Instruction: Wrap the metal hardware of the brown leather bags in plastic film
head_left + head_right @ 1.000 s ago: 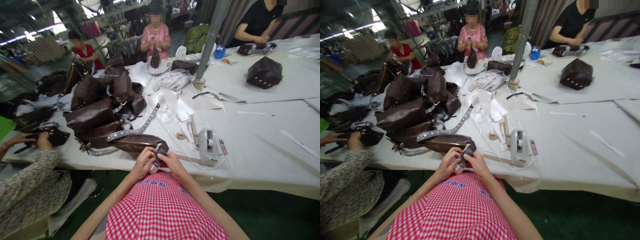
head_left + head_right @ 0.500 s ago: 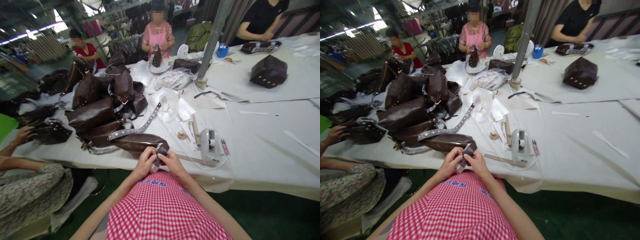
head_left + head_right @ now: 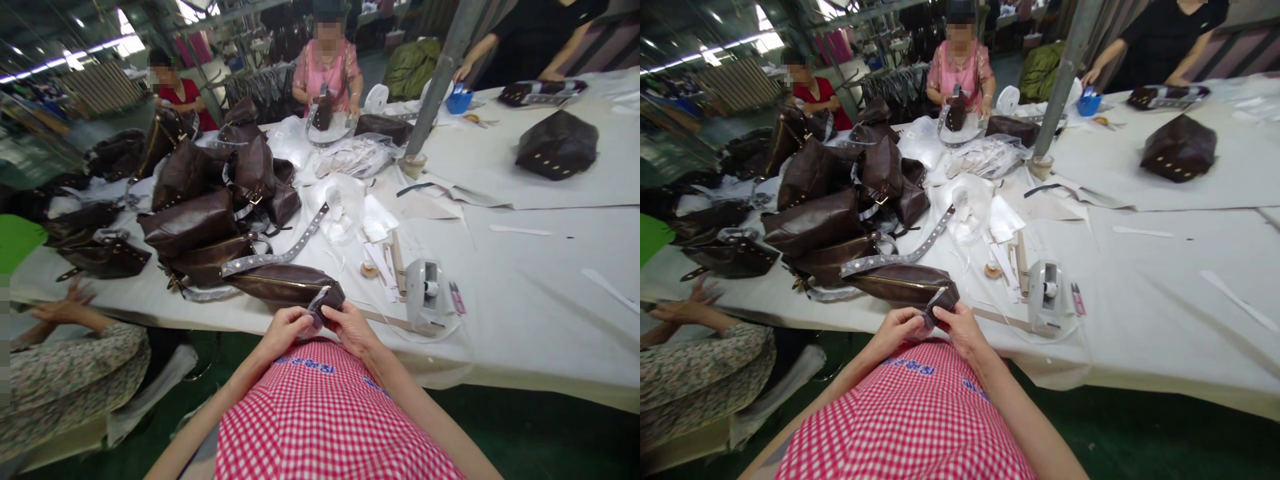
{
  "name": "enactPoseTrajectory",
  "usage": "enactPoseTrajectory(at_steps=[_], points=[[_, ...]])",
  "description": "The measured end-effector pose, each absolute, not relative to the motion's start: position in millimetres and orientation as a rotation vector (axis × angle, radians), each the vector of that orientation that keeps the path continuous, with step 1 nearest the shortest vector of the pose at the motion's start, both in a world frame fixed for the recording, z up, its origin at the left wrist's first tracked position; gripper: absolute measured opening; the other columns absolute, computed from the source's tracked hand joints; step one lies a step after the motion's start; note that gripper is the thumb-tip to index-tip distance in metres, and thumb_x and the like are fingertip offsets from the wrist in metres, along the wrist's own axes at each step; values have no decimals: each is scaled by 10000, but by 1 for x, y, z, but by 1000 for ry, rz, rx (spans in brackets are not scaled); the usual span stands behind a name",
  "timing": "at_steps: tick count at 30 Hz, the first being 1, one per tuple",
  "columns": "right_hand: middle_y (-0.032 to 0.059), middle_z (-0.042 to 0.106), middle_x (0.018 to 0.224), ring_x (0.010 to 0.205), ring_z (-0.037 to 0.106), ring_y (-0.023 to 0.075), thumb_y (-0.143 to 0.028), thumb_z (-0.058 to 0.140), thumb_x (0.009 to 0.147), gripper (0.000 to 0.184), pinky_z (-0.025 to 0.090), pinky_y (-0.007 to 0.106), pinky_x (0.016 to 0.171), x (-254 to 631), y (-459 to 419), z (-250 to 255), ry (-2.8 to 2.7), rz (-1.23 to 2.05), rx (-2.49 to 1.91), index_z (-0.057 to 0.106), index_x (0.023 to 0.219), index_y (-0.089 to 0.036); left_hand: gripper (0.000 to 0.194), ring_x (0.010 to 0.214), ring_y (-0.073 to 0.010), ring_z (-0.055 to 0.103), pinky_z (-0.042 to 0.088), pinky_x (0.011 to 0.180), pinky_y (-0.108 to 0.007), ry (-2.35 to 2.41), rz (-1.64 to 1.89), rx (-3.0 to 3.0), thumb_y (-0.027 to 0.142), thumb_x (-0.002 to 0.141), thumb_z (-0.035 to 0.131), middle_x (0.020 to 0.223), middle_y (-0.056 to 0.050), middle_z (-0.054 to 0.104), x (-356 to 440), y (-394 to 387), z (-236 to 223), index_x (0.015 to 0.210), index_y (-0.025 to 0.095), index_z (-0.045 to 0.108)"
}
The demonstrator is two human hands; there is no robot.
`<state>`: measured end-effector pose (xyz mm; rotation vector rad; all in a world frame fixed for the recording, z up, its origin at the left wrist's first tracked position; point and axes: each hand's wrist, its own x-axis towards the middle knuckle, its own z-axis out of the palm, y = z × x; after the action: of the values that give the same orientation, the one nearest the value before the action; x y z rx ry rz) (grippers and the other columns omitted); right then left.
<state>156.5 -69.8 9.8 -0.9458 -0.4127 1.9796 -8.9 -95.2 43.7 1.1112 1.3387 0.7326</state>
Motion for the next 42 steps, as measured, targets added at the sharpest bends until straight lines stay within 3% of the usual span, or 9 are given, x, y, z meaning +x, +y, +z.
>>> enactPoseTrajectory(at_steps=[6, 9, 14, 20, 25, 28, 33, 38, 42], points=[[20, 724, 785, 692, 619, 162, -303, 866, 507, 370, 500, 343, 728, 157, -71, 11, -441, 1989, -1037, 718, 821, -174, 320, 545, -95, 474, 354, 562, -219, 1346, 755, 998, 425, 704, 685, 601, 0, 588, -5, -91, 42, 685, 107, 659], [20, 708, 757, 658, 604, 155, -353, 848, 532, 374, 490, 320, 670, 159, -71, 10, -502, 1986, -1080, 705, 821, -163, 428, 540, -115, 512, 376, 566, -236, 1264, 701, 836, 527, 701, 670, 628, -27, 618, -5, -91, 41, 745, 102, 647], [-24, 628, 619, 521, 484, 90, -359, 828, 544, 324, 366, 230, 502, 160, -69, 9, -600, 1851, -1193, 676, 738, -149, 423, 545, -98, 472, 323, 530, -214, 1341, 631, 1002, 534, 729, 648, 614, 7, 576, -6, -92, 40, 726, 112, 618], [9, 679, 714, 614, 562, 140, -369, 825, 560, 329, 458, 298, 627, 158, -69, 8, -617, 1910, -1061, 690, 777, -161, 269, 570, -106, 541, 362, 559, -211, 1236, 569, 897, 360, 673, 715, 666, -38, 661, -9, -96, 47, 708, 104, 638], [17, 699, 757, 679, 596, 169, -357, 816, 581, 319, 481, 329, 693, 157, -71, 7, -683, 1872, -1039, 703, 811, -166, 286, 534, -105, 559, 353, 524, -200, 1187, 572, 767, 333, 609, 772, 667, -83, 699, -3, -96, 47, 701, 85, 665], [23, 700, 758, 682, 605, 177, -369, 801, 603, 313, 481, 331, 686, 157, -71, 6, -739, 1866, -1042, 699, 815, -162, 315, 575, -124, 602, 383, 548, -201, 1125, 582, 685, 332, 593, 799, 702, -109, 715, 0, -95, 44, 732, 76, 680], [27, 691, 740, 658, 597, 167, -389, 781, 619, 325, 464, 312, 653, 159, -70, 7, -788, 1885, -1082, 686, 818, -150, 455, 627, -174, 647, 456, 633, -256, 1014, 602, 528, 482, 646, 749, 676, -115, 707, 2, -97, 43, 836, 73, 687], [3, 658, 642, 582, 539, 137, -384, 783, 590, 304, 418, 276, 571, 159, -71, 8, -849, 1783, -1150, 682, 749, -145, 311, 559, -116, 582, 406, 560, -213, 1190, 688, 818, 313, 607, 801, 661, -63, 698, 7, -97, 48, 778, 86, 675], [-6, 639, 627, 563, 514, 120, -405, 779, 607, 307, 395, 264, 553, 159, -72, 9, -843, 1816, -1113, 672, 730, -145, 390, 525, -118, 585, 389, 513, -204, 1131, 579, 717, 423, 627, 784, 632, -77, 688, 4, -93, 50, 768, 81, 661]])
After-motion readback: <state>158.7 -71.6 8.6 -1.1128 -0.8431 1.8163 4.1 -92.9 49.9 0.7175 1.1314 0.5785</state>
